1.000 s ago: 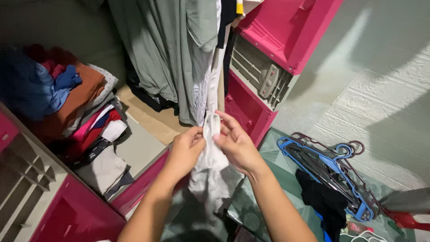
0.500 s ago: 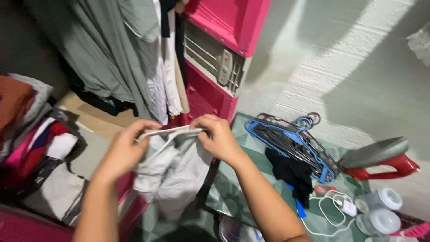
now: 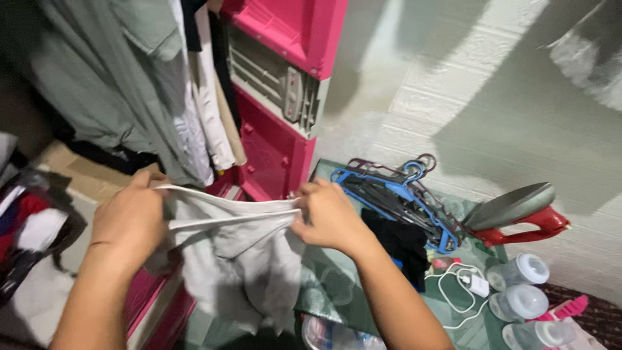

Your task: The person hangs several garments in a pink wardrobe. They place a white t-shirt, a green jersey, a grey t-shirt, a white t-shirt, a cherry-patterned pajama top, and matching pajama pants onto hangers and hang them on the wardrobe rail.

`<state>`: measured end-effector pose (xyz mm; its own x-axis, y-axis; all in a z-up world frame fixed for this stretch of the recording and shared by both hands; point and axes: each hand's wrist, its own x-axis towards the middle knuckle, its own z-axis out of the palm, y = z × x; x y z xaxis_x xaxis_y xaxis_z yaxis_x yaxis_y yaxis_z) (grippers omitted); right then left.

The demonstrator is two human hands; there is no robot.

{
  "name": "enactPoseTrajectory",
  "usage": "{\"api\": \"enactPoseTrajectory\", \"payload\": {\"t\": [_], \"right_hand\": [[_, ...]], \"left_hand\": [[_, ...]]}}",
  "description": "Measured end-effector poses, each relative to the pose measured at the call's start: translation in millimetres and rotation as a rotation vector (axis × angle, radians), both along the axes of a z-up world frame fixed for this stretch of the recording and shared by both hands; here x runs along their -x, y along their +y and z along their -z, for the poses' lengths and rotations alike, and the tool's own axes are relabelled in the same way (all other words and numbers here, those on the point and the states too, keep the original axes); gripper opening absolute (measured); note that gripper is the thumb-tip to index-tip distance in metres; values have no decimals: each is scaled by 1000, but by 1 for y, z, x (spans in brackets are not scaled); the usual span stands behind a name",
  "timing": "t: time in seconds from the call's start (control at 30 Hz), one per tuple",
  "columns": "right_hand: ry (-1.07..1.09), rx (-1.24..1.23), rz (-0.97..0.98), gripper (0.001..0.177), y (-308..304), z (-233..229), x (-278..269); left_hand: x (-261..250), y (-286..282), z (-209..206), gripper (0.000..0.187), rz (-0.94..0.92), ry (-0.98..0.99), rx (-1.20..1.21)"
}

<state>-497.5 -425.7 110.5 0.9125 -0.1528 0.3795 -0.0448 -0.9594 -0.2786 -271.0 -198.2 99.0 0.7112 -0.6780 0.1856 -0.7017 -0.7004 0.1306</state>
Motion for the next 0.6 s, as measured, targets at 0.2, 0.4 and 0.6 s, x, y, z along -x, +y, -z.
{"api": "enactPoseTrajectory", "payload": {"t": [0.2, 0.4, 0.6], "right_hand": [[103, -405, -5, 19, -86, 51, 50], [2, -27, 973, 32, -262, 185, 109], [250, 68, 1185, 43, -311, 263, 174]], "left_hand": [[15, -31, -14, 37, 121, 135, -29], [15, -47, -17, 37, 133, 71, -126], [10, -47, -20, 37, 85, 37, -113]]}}
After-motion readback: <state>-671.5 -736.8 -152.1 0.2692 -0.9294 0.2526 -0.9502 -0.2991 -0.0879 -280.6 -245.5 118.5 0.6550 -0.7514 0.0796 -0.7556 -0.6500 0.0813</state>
